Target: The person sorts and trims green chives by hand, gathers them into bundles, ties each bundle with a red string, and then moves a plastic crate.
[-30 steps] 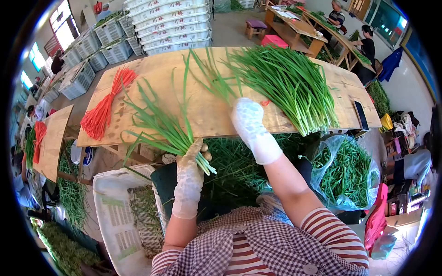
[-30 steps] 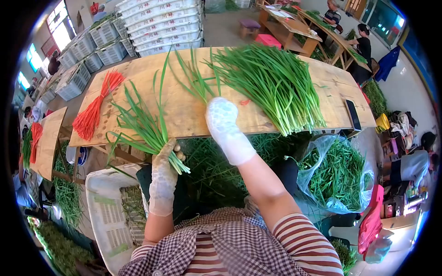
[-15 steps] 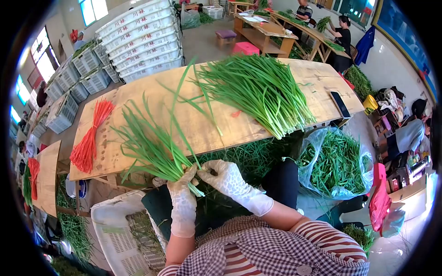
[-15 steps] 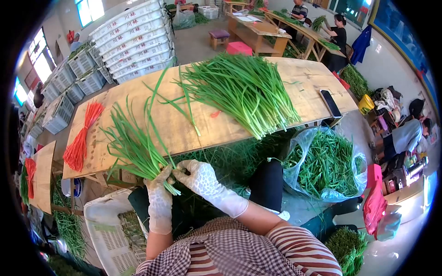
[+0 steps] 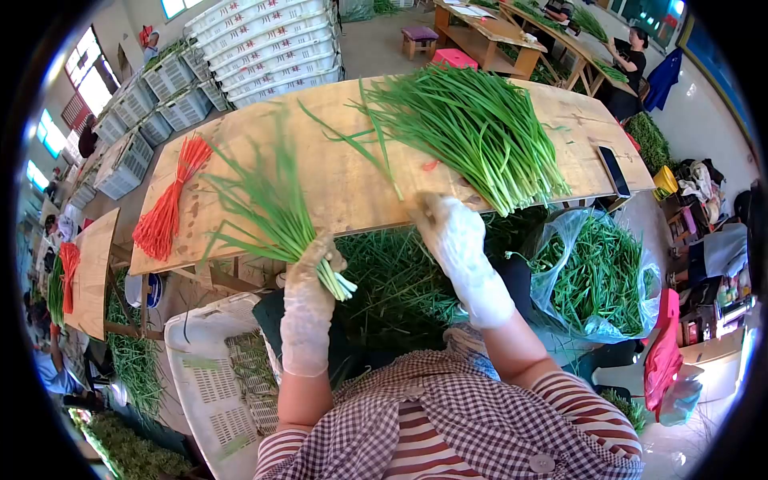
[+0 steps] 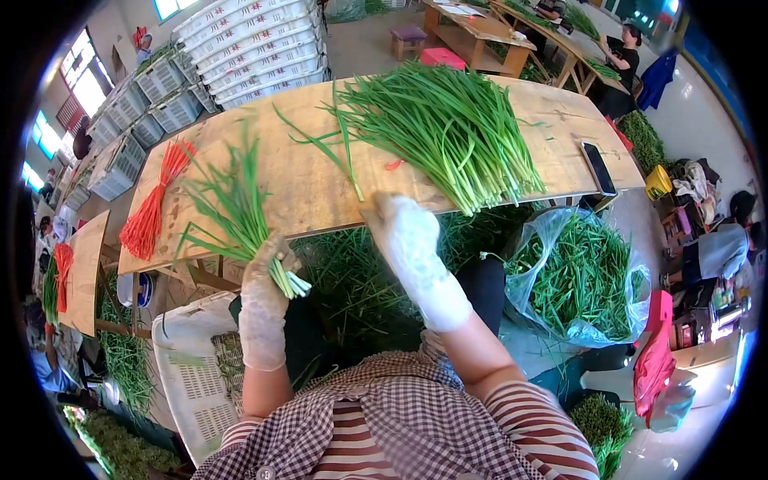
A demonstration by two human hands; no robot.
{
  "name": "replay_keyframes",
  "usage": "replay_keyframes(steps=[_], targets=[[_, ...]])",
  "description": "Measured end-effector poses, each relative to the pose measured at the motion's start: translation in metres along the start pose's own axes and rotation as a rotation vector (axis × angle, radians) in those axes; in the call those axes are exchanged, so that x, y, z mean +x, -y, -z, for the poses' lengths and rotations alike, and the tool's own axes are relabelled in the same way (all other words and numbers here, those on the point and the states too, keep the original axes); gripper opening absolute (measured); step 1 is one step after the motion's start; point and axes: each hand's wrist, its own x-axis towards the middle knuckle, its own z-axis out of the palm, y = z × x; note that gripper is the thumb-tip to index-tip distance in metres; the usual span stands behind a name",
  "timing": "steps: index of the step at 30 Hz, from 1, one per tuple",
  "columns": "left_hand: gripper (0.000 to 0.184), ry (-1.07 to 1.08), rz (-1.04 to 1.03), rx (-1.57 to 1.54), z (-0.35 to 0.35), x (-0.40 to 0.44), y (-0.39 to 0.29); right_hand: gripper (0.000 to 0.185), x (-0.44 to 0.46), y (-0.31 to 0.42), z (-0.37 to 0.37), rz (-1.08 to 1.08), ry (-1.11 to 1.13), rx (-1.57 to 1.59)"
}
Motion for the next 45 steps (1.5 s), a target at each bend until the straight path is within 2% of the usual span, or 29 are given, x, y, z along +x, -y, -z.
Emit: replay_keyframes(steps=[1,3,6,9,10,13,15,17,18,20,23,25,27,28,29,31,32,35,38,39,42,45], targets=[[0.013,0.021,0.003,-0.019,0.005,0.004,0.009,0.025,0.014,0.001,-0.009,0.012,-0.038,-0.045],[0.011,-0.006,-0.023,-0.016,-0.002,0.007,0.011,0.026,0.046,0.009,-0.024,-0.011,0.116,-0.175],[0.015,-0.118,0.039,0.029,-0.001,0.003,0.013,0.03,0.054,-0.011,-0.068,0.047,-0.02,-0.149],[0.027,-0.07,0.057,0.108,0.016,0.01,0.015,0.022,0.038,-0.005,-0.042,-0.139,0.202,0.319],[0.018,-0.131,0.03,0.024,0.011,0.013,0.013,0.024,0.035,0.013,-0.009,-0.337,0.5,0.606],[0.021,-0.131,0.064,0.032,0.018,0.018,0.017,0.022,-0.007,0.023,-0.003,-0.484,0.734,1.165],[0.025,-0.013,0.145,0.097,0.028,0.019,0.021,0.022,-0.029,0.024,-0.014,-0.574,0.869,1.308],[0.024,0.037,0.2,0.119,0.032,0.022,0.026,0.021,-0.04,0.023,-0.026,-0.466,0.927,1.281],[0.02,0.041,0.14,0.076,0.031,0.019,0.028,0.021,-0.04,0.023,-0.026,-0.412,0.975,1.249],[0.019,0.034,0.168,0.173,0.03,0.014,0.024,0.02,-0.034,0.015,-0.031,-0.255,1.055,1.227],[0.02,-0.02,0.13,0.218,0.028,0.008,0.024,0.017,-0.009,0.019,-0.024,-0.228,0.741,1.188],[0.021,-0.124,0.076,0.286,0.018,0.005,0.019,0.015,0.004,0.026,0.005,-0.269,0.372,1.355],[0.026,-0.173,0.051,0.303,0.013,0.009,0.012,0.012,0.013,0.015,0.027,-0.305,0.149,1.384],[0.028,-0.198,0.039,0.312,0.013,0.011,0.009,0.011,0.016,0.014,0.039,-0.259,0.171,1.136],[0.028,-0.22,0.028,0.293,0.016,0.013,0.009,0.02,0.009,0.005,0.037,-0.272,0.234,0.616],[0.026,-0.264,0.006,0.255,0.023,0.018,0.01,0.03,-0.018,-0.001,0.031,0.109,0.158,-0.101],[0.024,-0.305,0.005,0.326,0.021,0.019,0.008,0.033,-0.031,0.002,0.025,0.044,0.229,0.069],[0.022,-0.197,-0.101,0.275,0.02,0.023,0.017,0.033,-0.063,0.018,-0.008,-0.163,0.543,0.692],[0.023,-0.116,-0.006,0.168,0.008,0.022,0.034,0.027,-0.059,0.033,-0.01,-0.423,0.643,0.953],[0.025,-0.068,0.036,0.106,0.006,0.018,0.035,0.025,-0.051,0.035,-0.003,-0.395,0.607,0.845],[0.029,0.156,0.343,-0.248,-0.008,0.007,0.035,0.026,-0.039,0.023,0.005,-0.296,0.745,0.738],[0.031,0.191,0.397,-0.161,-0.03,0.012,0.04,0.023,-0.045,-0.006,0.014,0.003,0.556,0.583]])
